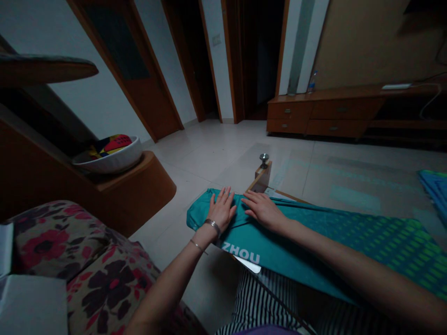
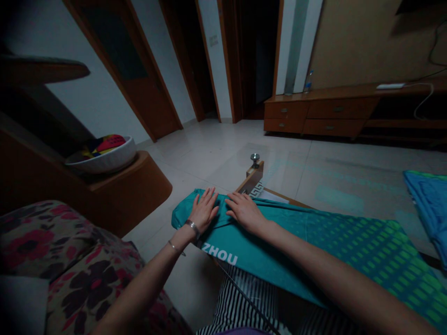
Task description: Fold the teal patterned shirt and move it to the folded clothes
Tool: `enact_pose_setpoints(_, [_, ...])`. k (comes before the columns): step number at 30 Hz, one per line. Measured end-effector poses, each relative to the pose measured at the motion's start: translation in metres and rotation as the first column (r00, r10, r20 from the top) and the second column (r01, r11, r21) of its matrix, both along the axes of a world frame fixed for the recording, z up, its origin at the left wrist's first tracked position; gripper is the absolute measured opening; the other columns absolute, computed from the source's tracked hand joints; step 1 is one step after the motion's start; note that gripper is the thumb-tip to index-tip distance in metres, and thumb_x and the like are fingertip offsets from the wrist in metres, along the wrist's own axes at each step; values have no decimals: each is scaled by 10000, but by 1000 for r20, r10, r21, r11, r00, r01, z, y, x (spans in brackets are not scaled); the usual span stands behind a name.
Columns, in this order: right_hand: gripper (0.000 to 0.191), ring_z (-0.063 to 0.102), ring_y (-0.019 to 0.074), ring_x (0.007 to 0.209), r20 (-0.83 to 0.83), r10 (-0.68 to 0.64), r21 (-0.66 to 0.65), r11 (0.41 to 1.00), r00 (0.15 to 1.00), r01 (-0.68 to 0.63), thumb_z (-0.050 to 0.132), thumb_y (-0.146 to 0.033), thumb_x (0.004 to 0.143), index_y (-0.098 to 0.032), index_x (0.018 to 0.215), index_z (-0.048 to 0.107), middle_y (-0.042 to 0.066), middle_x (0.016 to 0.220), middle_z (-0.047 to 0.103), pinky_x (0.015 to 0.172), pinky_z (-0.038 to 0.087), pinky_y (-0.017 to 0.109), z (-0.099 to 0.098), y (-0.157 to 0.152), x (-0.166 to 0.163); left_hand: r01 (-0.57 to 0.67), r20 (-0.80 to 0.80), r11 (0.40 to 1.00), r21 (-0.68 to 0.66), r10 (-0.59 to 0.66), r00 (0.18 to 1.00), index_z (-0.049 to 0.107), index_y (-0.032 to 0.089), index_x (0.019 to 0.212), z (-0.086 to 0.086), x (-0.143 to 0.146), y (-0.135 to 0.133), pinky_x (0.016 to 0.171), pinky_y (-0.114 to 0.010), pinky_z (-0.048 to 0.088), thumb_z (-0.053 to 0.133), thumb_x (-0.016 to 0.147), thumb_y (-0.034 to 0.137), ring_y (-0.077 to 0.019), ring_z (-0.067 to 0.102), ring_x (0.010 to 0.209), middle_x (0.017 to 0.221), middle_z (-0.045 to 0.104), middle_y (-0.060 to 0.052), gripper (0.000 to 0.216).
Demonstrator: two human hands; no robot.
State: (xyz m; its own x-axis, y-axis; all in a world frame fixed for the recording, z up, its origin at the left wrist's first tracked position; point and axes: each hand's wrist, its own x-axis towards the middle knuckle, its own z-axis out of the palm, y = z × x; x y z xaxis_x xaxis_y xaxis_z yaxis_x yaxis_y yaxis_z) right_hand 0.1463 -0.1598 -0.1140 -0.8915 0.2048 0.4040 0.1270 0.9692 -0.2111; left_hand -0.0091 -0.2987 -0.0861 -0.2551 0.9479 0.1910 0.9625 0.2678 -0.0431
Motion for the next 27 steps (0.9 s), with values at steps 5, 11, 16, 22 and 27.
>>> enact_pose_setpoints(5, [497, 333, 290, 1356, 87, -59, -18, 998, 994, 61, 489, -442, 915, -174, 1332, 511, 118, 1441, 424, 1075, 311, 494, -18, -1, 1, -75, -6, 984, -162, 75, 997, 309, 212, 1457, -26, -25, 17, 1091, -552, 253, 333, 936, 510, -298, 189, 1422, 1542, 232, -112, 602])
enact_pose_setpoints(11, [513, 356, 277, 1343, 101, -169, -39, 984, 980, 174, 483, -448, 917, -188, 1359, 483, 126, 1447, 412, 1066, 324, 484, -27, 27, 41, -105, 6, 980, -169, 108, 994, 331, 225, 1452, -27, -34, 7, 1062, -548, 270, 381, 917, 518, -340, 206, 1408, 1539, 229, -136, 612])
enact_pose_setpoints(16, [433, 442, 259, 1264, 84, -340, -25, 939, 937, 343, 477, -395, 929, -186, 1303, 536, 132, 1363, 508, 1025, 363, 455, -33, 66, 107, -107, 13, 988, -111, 109, 994, 448, 231, 1371, -17, -51, 20, 1026, -506, 308, 377, 931, 399, -303, 323, 1352, 1474, 381, -124, 477])
enact_pose_setpoints(22, [424, 527, 274, 1096, 153, -562, -40, 819, 813, 573, 565, -398, 864, -148, 1204, 602, 144, 1187, 602, 927, 406, 406, -27, 125, 220, -63, 86, 987, -146, 76, 993, 571, 184, 1185, 6, -113, 58, 989, -461, 324, 546, 779, 271, -290, 479, 1183, 1253, 576, -138, 417])
enact_pose_setpoints(27, [240, 577, 225, 908, 325, -521, -179, 785, 789, 593, 649, -356, 756, -158, 886, 685, 106, 950, 647, 810, 407, 297, -15, 160, 285, 86, 383, 945, -315, 43, 923, 597, 170, 805, 12, -147, 82, 729, -283, 435, 584, 656, 381, -211, 562, 824, 868, 614, -51, 258])
